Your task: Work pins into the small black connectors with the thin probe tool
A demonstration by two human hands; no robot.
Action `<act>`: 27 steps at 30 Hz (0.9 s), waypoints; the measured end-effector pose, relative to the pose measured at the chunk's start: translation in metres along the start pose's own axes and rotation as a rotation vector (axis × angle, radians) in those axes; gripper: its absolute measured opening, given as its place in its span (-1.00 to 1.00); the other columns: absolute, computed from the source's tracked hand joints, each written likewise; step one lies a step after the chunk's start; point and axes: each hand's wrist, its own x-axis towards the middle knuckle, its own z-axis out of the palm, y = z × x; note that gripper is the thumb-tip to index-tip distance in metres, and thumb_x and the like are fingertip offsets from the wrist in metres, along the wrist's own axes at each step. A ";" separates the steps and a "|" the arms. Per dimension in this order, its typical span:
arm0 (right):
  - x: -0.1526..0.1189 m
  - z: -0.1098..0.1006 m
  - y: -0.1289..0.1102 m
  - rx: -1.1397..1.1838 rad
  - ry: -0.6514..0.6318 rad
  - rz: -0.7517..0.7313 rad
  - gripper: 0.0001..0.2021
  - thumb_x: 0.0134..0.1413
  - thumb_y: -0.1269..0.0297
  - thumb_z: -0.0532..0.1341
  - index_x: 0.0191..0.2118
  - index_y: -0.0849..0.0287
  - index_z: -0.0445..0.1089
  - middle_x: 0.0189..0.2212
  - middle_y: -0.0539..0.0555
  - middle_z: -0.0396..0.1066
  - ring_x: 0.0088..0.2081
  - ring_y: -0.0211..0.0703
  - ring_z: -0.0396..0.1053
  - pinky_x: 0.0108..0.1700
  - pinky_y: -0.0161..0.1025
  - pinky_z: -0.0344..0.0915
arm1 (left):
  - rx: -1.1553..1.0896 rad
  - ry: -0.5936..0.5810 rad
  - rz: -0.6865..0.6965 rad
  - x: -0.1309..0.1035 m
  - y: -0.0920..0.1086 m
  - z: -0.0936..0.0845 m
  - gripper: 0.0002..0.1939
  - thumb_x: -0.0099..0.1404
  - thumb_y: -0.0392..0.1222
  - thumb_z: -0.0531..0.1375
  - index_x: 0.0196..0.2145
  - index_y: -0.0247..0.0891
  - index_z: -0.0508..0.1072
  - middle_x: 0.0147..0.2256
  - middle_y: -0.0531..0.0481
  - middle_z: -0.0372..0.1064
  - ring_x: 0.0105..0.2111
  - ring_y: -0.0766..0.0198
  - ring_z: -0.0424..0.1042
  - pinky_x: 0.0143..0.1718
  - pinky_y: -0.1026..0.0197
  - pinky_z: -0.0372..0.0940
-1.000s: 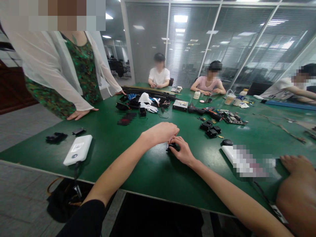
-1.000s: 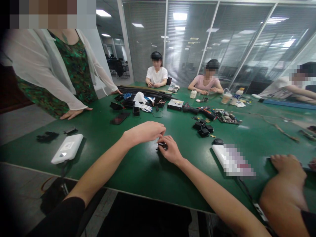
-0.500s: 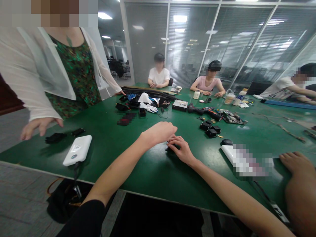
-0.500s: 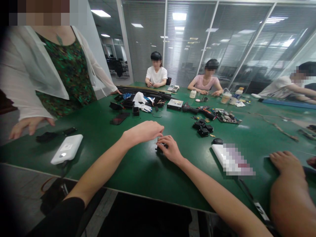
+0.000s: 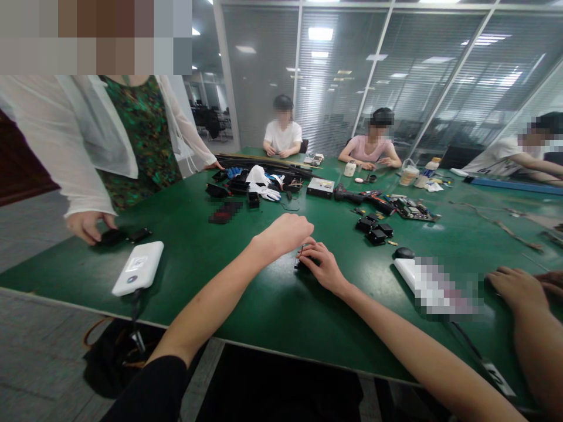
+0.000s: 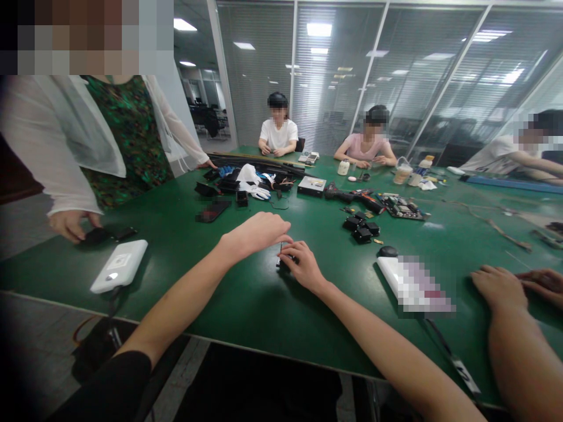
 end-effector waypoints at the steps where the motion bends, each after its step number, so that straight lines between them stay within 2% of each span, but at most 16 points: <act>1: 0.000 0.000 0.000 0.000 0.000 0.000 -0.84 0.35 0.18 0.22 -0.21 0.00 0.56 -0.12 0.09 0.55 -0.03 0.04 0.40 0.10 0.08 0.31 | -0.001 0.002 0.001 0.000 0.000 0.001 -0.68 0.47 -0.09 0.12 -0.19 -0.39 0.57 -0.26 -0.31 0.55 -0.25 -0.06 0.59 -0.34 0.15 0.33; 6: 0.000 0.000 -0.001 0.014 0.005 -0.002 -0.85 0.34 0.18 0.23 -0.22 -0.01 0.56 -0.12 0.09 0.54 -0.04 0.04 0.40 0.10 0.09 0.32 | -0.048 -0.003 0.027 0.000 -0.004 0.007 -0.75 0.45 -0.17 0.13 -0.20 -0.37 0.55 -0.27 -0.26 0.55 -0.25 0.01 0.57 -0.30 0.17 0.32; 10: 0.000 0.000 -0.002 0.012 0.009 0.013 -0.87 0.31 0.18 0.25 -0.25 0.00 0.55 -0.17 0.07 0.54 -0.03 0.03 0.39 0.09 0.06 0.32 | -0.159 -0.005 0.120 0.001 -0.008 0.014 -0.84 0.40 -0.25 0.16 -0.22 -0.32 0.54 -0.25 -0.18 0.54 -0.22 0.11 0.54 -0.25 0.20 0.30; 13: 0.000 0.000 -0.002 0.019 0.031 0.037 -0.91 0.27 0.18 0.29 -0.19 0.00 0.54 -0.16 0.08 0.54 -0.02 0.04 0.39 0.08 0.04 0.33 | -0.207 0.004 0.169 0.002 -0.009 0.017 -0.88 0.36 -0.28 0.17 -0.25 -0.31 0.53 -0.23 -0.14 0.51 -0.21 0.14 0.52 -0.24 0.20 0.28; 16: 0.001 0.000 -0.001 0.050 0.084 0.055 -0.85 0.23 0.17 0.32 -0.11 0.02 0.53 -0.13 0.10 0.54 -0.04 0.04 0.41 0.08 0.03 0.34 | -0.216 0.004 0.160 0.001 -0.009 0.017 -0.90 0.33 -0.31 0.18 -0.28 -0.31 0.52 -0.21 -0.14 0.49 -0.22 0.15 0.49 -0.24 0.20 0.27; 20: 0.004 0.001 0.001 0.124 0.142 0.089 -0.85 0.22 0.15 0.33 -0.15 0.06 0.53 -0.17 0.10 0.55 -0.06 0.03 0.45 0.07 -0.01 0.34 | -0.218 -0.010 0.180 0.001 -0.011 0.017 -0.91 0.29 -0.35 0.19 -0.28 -0.30 0.52 -0.21 -0.11 0.46 -0.20 0.16 0.47 -0.22 0.20 0.26; 27: 0.005 0.003 0.002 0.181 0.106 0.117 -0.85 0.25 0.15 0.30 -0.18 0.06 0.57 -0.19 0.09 0.56 -0.11 0.00 0.48 0.03 -0.08 0.34 | -0.251 -0.020 0.199 0.002 -0.013 0.020 -0.93 0.28 -0.35 0.20 -0.29 -0.28 0.50 -0.21 -0.08 0.46 -0.20 0.17 0.45 -0.23 0.20 0.23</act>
